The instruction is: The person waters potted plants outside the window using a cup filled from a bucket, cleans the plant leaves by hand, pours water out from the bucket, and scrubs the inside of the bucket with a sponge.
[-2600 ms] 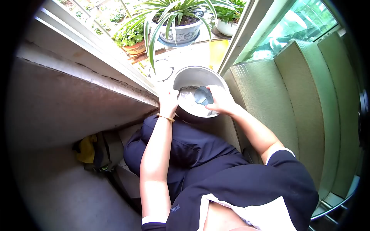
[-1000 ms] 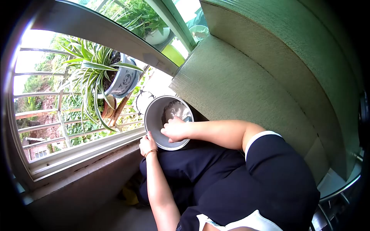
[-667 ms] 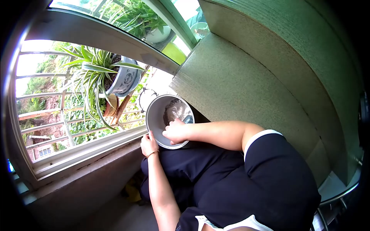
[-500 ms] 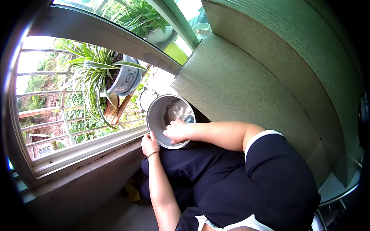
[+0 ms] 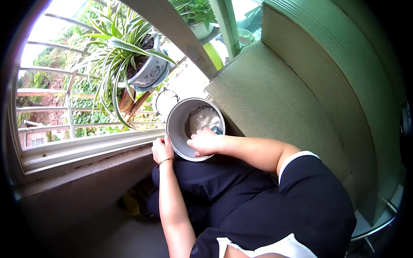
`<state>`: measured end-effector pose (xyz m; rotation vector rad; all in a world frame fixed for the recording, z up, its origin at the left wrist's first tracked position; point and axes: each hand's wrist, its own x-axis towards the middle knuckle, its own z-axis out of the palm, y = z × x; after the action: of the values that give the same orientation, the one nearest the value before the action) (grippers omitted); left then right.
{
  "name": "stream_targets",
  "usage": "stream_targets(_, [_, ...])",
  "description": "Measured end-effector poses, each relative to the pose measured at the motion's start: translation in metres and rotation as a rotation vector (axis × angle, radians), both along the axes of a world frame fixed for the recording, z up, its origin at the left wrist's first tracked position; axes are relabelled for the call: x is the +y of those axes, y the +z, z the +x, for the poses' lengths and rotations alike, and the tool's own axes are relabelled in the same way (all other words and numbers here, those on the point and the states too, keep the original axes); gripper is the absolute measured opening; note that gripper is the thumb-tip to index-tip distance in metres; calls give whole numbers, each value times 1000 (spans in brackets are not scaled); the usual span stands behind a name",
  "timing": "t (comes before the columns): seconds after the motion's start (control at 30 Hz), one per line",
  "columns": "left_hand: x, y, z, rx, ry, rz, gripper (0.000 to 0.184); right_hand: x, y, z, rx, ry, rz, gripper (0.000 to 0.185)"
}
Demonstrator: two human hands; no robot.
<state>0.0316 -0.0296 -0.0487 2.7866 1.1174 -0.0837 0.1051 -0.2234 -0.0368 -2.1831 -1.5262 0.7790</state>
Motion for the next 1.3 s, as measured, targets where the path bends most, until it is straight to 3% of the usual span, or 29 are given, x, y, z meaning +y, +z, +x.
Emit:
stream_targets(0.3, [78,28,-35,-238,87,-47,35,2,7,2,-24,-1,-40,49])
stream_targets(0.33, [90,31,-46,-269,55,-80,30,2,-17,-3,-60,-52,26,51])
stream_targets(0.37, [105,31,-56,-302,46,-273,25,0,-37,-3,-65,-38,19,51])
stream_targets(0.43, [115,37,-74,-294,-165,-339,22,-4,-55,-3,-97,-61,229,52])
stream_targets(0.5, [120,44,-90,-259,-243,-278,22,-5,-61,-1,-107,-64,328,52])
stream_targets(0.6, [136,44,-114,96,-240,-387,20,-5,-70,1,41,-109,461,54])
stream_targets(0.77, [143,29,-138,252,-130,-499,20,0,-75,5,154,-137,528,57])
stream_targets(0.9, [128,40,-131,148,-208,-536,18,5,-78,1,125,-112,424,58])
stream_targets(1.03, [122,37,-125,102,-228,-470,17,10,-59,-5,-136,50,143,56])
stream_targets(1.17, [122,34,-119,222,-279,-392,18,13,-51,-10,-106,66,119,54])
stream_targets(1.23, [125,33,-113,254,-276,-391,19,23,-14,-15,-149,159,-144,53])
stream_targets(1.3, [134,26,-108,266,-214,-498,19,23,-17,-16,-141,157,-135,53])
